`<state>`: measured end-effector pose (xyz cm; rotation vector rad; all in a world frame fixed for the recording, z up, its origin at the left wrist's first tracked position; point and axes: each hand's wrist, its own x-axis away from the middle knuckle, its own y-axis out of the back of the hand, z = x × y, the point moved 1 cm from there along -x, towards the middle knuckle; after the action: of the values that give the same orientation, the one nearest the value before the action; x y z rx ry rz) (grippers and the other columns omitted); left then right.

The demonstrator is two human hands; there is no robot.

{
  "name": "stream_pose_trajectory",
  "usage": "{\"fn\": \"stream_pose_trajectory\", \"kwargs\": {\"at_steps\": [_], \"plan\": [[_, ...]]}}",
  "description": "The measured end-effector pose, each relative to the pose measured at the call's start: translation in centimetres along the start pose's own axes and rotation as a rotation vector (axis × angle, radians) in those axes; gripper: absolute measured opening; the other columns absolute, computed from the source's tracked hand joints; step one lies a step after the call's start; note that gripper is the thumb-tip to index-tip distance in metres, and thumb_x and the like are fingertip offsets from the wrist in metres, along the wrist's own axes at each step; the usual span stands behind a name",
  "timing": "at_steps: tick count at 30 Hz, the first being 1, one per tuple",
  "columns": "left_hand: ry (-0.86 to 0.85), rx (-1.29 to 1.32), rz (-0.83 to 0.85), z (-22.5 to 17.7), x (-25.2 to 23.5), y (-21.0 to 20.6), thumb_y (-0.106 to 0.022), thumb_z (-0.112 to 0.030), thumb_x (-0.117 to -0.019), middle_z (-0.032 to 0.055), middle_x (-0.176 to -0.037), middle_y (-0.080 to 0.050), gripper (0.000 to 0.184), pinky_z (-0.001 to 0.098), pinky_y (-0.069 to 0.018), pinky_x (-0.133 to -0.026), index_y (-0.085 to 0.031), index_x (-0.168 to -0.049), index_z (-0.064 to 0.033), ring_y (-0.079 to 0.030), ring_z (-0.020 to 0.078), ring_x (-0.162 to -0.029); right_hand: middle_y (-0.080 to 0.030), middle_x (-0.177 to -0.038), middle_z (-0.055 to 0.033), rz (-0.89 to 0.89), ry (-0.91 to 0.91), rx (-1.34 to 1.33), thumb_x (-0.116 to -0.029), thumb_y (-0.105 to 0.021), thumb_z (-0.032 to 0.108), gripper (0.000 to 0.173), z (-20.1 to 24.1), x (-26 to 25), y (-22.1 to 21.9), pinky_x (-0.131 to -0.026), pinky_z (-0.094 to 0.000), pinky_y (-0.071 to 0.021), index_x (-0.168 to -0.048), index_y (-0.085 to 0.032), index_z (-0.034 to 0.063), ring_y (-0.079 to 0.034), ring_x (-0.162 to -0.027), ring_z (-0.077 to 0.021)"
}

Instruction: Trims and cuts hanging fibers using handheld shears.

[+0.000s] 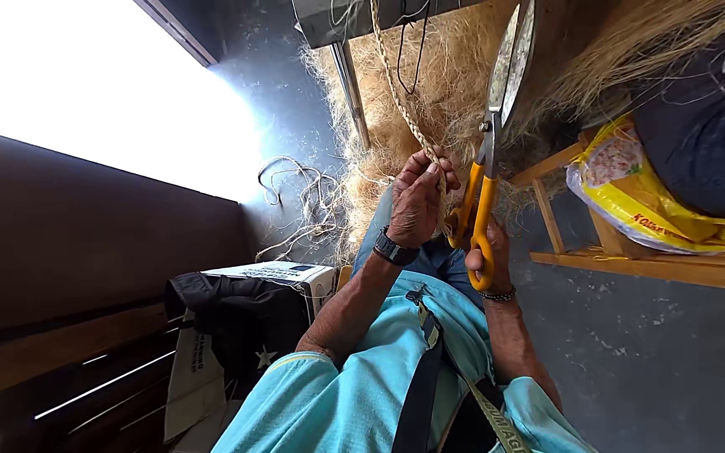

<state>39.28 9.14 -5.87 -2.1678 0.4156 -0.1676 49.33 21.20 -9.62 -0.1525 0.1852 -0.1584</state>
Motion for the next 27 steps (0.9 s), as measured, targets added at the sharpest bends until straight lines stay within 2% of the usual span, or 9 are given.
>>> {"fn": "stream_pose_trajectory", "kwargs": {"at_steps": [3,5,7,9,12,17,23,27], "plan": [[-0.014,0.026,-0.017,0.2,0.0,-0.3,-0.052,-0.012,-0.1036,0.0024,-0.1,-0.068,0.02,0.0294,-0.059,-0.083,-0.059,-0.121,-0.0151,-0.069,0.0125,-0.088,-0.069,-0.116,0.0056,-0.007,-0.006,-0.006,-0.0724,-0.082,0.064,0.087,-0.4,-0.4,0.0,-0.082,-0.0227,-0.0587,-0.136,-0.057,0.0106,-0.067,-0.098,-0.0042],[-0.004,0.066,-0.015,0.3,0.0,-0.5,-0.052,-0.011,-0.1034,0.0018,-0.099,-0.068,0.017,0.0282,-0.0588,-0.083,-0.06,-0.118,-0.0163,-0.069,0.0116,-0.087,-0.07,-0.113,0.007,-0.03,-0.013,0.017,-0.0712,-0.085,0.061,0.084,-0.3,-0.6,-0.3,-0.079,-0.0222,-0.0594,-0.134,-0.059,0.0123,-0.068,-0.094,-0.0034],[0.007,0.098,-0.019,0.3,0.0,-0.6,-0.052,-0.01,-0.1034,0.0019,-0.098,-0.068,0.017,0.0259,-0.0593,-0.081,-0.06,-0.117,-0.017,-0.069,0.0107,-0.086,-0.072,-0.108,0.0045,-0.021,-0.001,-0.017,-0.0712,-0.088,0.054,0.08,-0.5,-0.7,-0.4,-0.079,-0.0252,-0.061,-0.134,-0.059,0.0127,-0.07,-0.09,-0.007],[0.01,0.134,-0.039,0.3,-0.3,-0.3,-0.05,-0.006,-0.1031,0.0037,-0.096,-0.068,0.018,0.0268,-0.0597,-0.079,-0.059,-0.116,-0.0141,-0.07,0.0125,-0.084,-0.072,-0.104,-0.0007,0.007,0.016,-0.057,-0.0731,-0.089,0.047,0.078,-0.8,-0.8,-0.2,-0.077,-0.0292,-0.062,-0.135,-0.059,0.0099,-0.07,-0.086,-0.0124],[0.011,0.174,-0.088,0.4,-1.2,0.7,-0.046,-0.002,-0.1034,0.0076,-0.092,-0.069,0.017,0.0324,-0.0606,-0.078,-0.057,-0.114,-0.0076,-0.07,0.0181,-0.082,-0.07,-0.098,0.0002,0.014,0.011,-0.055,-0.0735,-0.09,0.045,0.076,-0.8,-0.6,-0.2,-0.074,-0.0279,-0.0606,-0.133,-0.059,0.0093,-0.068,-0.08,-0.0107],[0.052,0.003,-0.262,-0.3,-2.6,1.6,-0.048,-0.004,-0.1051,0.0079,-0.089,-0.071,0.013,0.0327,-0.0628,-0.073,-0.061,-0.109,-0.0039,-0.072,0.0173,-0.076,-0.07,-0.098,0.0021,0.016,0.007,-0.047,-0.072,-0.091,0.043,0.079,0.3,-0.4,0.0,-0.073,-0.0268,-0.0608,-0.135,-0.057,0.0102,-0.068,-0.08,-0.0093],[0.065,-0.157,-0.289,-2.4,-4.5,2.1,-0.047,-0.01,-0.1082,0.0064,-0.08,-0.069,0.016,0.0319,-0.0623,-0.068,-0.06,-0.106,-0.0027,-0.07,0.0162,-0.069,-0.072,-0.104,0.002,0.025,-0.001,-0.021,-0.0713,-0.092,0.041,0.08,1.1,-0.3,0.2,-0.075,-0.0269,-0.0621,-0.136,-0.057,0.0099,-0.07,-0.084,-0.0096],[0.0,-0.242,-0.284,-5.1,-6.8,3.1,-0.041,-0.015,-0.1106,0.0054,-0.081,-0.07,0.022,0.0325,-0.0619,-0.069,-0.059,-0.105,-0.0041,-0.07,0.0158,-0.07,-0.072,-0.107,0.0005,0.043,-0.012,-0.023,-0.071,-0.092,0.039,0.081,1.4,-0.1,0.5,-0.074,-0.0268,-0.0622,-0.138,-0.056,0.0085,-0.07,-0.086,-0.0104]]}}
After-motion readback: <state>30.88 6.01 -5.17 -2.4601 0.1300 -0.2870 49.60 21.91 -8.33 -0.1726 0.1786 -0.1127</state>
